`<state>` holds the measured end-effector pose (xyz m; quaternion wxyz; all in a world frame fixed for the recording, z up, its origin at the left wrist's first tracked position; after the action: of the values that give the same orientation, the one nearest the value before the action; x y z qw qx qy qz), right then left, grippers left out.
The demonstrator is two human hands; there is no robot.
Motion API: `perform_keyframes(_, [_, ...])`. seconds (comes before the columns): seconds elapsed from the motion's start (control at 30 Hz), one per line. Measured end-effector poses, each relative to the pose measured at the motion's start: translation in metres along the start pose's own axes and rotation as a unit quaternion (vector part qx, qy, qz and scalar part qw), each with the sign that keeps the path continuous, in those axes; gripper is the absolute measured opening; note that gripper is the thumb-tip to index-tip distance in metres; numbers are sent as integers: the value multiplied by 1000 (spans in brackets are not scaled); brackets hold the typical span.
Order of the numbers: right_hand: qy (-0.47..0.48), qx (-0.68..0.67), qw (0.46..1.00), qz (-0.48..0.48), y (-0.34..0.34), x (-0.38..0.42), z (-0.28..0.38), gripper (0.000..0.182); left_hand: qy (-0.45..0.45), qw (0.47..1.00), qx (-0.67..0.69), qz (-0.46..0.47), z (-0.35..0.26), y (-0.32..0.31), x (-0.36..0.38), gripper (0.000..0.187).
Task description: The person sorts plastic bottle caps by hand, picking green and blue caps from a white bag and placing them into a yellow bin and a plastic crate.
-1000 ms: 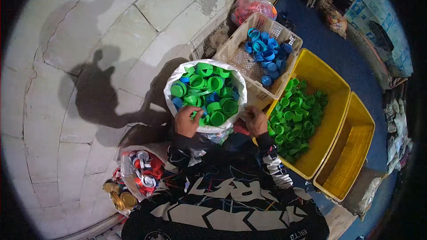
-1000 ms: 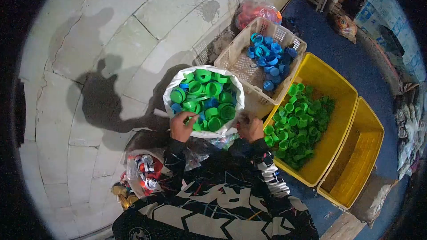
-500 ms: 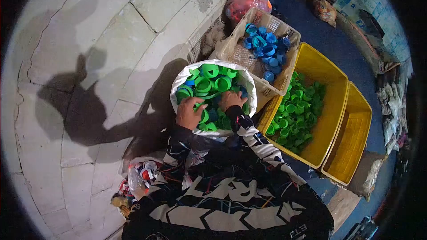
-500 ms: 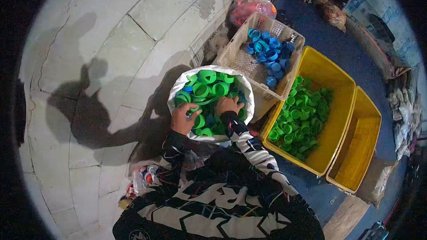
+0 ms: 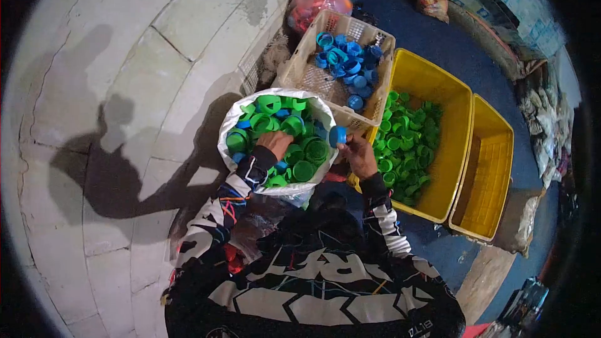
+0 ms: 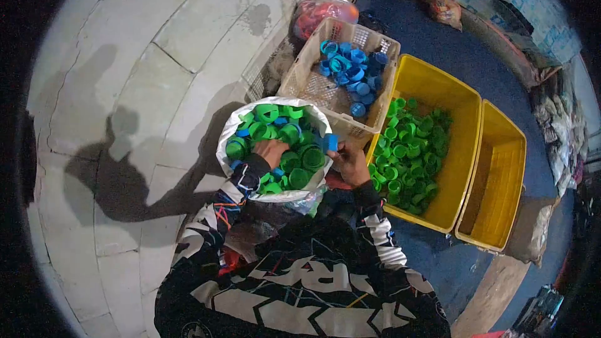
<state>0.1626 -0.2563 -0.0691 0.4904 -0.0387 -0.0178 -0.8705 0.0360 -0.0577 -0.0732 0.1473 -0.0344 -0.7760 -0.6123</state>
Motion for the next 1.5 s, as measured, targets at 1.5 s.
perform_keyframes(1.5, [169, 457, 861, -145, 64, -114, 106, 27, -258, 930, 117, -232, -23, 151, -158, 25])
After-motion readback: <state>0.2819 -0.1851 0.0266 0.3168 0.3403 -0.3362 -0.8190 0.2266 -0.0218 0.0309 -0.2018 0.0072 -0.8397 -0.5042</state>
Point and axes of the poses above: each hand's wrist, its own x-axis away from the middle knuckle, its own y-axis out of the back of the hand, z = x × y, the point moved 7 cm from there along -x, towards the middle knuckle, and after that the axes turned 14 degrees about z, right-handed, at the moved point
